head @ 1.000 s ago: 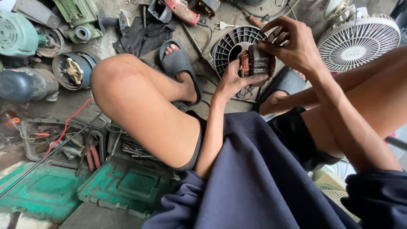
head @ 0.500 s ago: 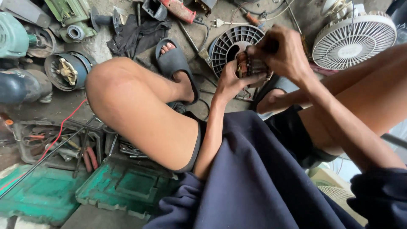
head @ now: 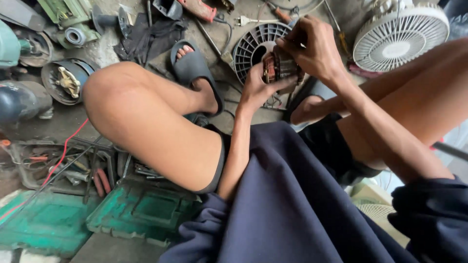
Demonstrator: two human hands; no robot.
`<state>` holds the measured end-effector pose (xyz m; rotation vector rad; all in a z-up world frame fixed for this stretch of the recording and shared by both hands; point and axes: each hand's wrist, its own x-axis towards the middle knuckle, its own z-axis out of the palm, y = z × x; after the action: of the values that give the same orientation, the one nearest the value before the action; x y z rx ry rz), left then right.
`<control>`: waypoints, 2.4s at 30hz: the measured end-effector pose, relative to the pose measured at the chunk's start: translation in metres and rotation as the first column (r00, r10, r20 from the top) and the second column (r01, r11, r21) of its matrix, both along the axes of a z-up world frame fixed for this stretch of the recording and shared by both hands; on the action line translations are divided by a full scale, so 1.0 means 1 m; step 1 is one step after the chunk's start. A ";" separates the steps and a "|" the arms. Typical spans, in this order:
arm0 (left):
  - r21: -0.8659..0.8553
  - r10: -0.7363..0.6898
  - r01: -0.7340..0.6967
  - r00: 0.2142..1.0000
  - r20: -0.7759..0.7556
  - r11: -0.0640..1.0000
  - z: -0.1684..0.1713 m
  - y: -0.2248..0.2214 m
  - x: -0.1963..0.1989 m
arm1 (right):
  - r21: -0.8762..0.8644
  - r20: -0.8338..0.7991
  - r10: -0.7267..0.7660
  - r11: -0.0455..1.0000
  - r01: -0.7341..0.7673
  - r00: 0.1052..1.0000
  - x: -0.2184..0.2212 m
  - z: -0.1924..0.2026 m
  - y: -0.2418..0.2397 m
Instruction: Repairing and applying a protective coating to the copper windings of an electric motor stator.
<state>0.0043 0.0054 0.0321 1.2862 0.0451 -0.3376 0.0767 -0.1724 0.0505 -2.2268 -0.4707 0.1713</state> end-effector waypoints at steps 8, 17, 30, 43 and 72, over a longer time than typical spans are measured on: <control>0.026 -0.012 0.014 0.997 -0.078 1.000 0.000 -0.003 -0.008 | -0.026 -0.059 -0.054 0.998 0.052 0.997 -0.012 0.007 -0.003; 0.038 0.002 0.003 0.992 -0.124 0.999 -0.003 -0.007 -0.013 | -0.145 -0.081 -0.069 0.988 0.056 0.994 -0.022 -0.005 -0.007; 0.037 0.008 -0.005 0.996 -0.084 0.999 -0.023 -0.012 -0.016 | -0.218 -0.155 -0.158 0.968 0.122 0.975 -0.031 0.012 -0.003; 0.098 0.006 -0.007 1.000 0.009 0.995 -0.024 -0.002 -0.014 | -0.212 0.042 -0.100 0.971 0.106 0.994 -0.017 0.004 0.004; 0.120 0.002 0.006 0.998 -0.068 0.993 -0.026 -0.004 -0.010 | -0.387 -0.224 -0.193 0.917 0.095 0.955 -0.019 0.013 0.008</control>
<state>-0.0059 0.0019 0.0064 1.3933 0.1237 -0.3849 0.0581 -0.1648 0.0630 -2.5518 -0.1331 0.5022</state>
